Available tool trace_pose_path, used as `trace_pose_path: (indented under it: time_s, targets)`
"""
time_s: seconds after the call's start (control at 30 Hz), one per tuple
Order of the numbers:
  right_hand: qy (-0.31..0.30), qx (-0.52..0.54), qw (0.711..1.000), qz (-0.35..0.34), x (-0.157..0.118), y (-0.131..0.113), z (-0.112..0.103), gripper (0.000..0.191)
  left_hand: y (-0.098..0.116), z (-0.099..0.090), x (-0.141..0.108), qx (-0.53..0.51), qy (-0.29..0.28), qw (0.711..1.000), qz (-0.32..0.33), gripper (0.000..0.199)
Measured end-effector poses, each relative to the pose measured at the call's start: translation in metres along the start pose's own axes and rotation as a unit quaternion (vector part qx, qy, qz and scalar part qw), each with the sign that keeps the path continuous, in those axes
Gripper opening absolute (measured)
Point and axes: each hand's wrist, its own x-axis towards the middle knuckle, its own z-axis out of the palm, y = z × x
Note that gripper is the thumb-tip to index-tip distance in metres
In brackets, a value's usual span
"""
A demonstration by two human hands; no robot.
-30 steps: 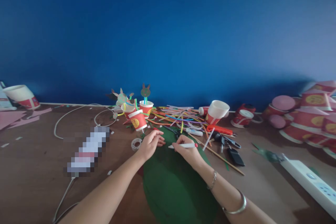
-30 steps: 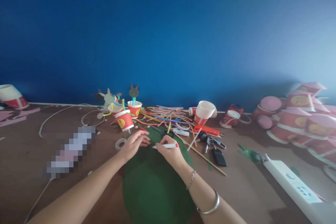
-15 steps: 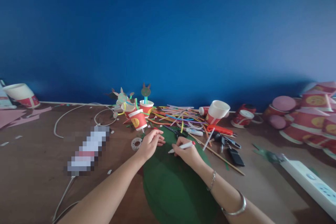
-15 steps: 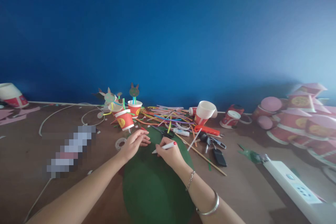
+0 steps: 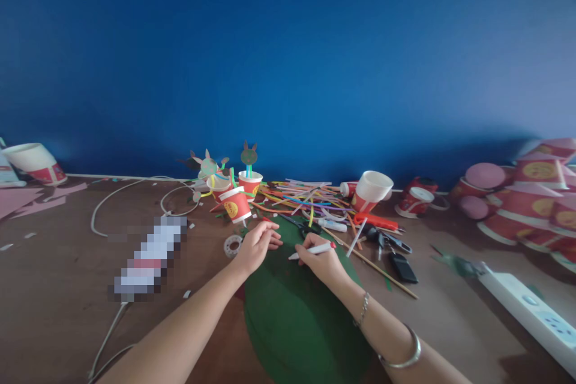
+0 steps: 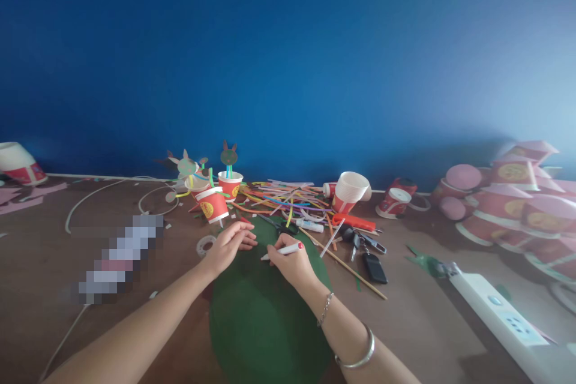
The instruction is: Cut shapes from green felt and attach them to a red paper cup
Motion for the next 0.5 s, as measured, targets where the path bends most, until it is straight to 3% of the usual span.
trace_pose_path:
  time_s: [0.5]
  targets:
    - [0.019,0.004,1.0,0.002,0.0007,0.0061,-0.0009,0.022,0.0001,0.0012,0.0012,-0.011,0.008,1.0,-0.009,0.023]
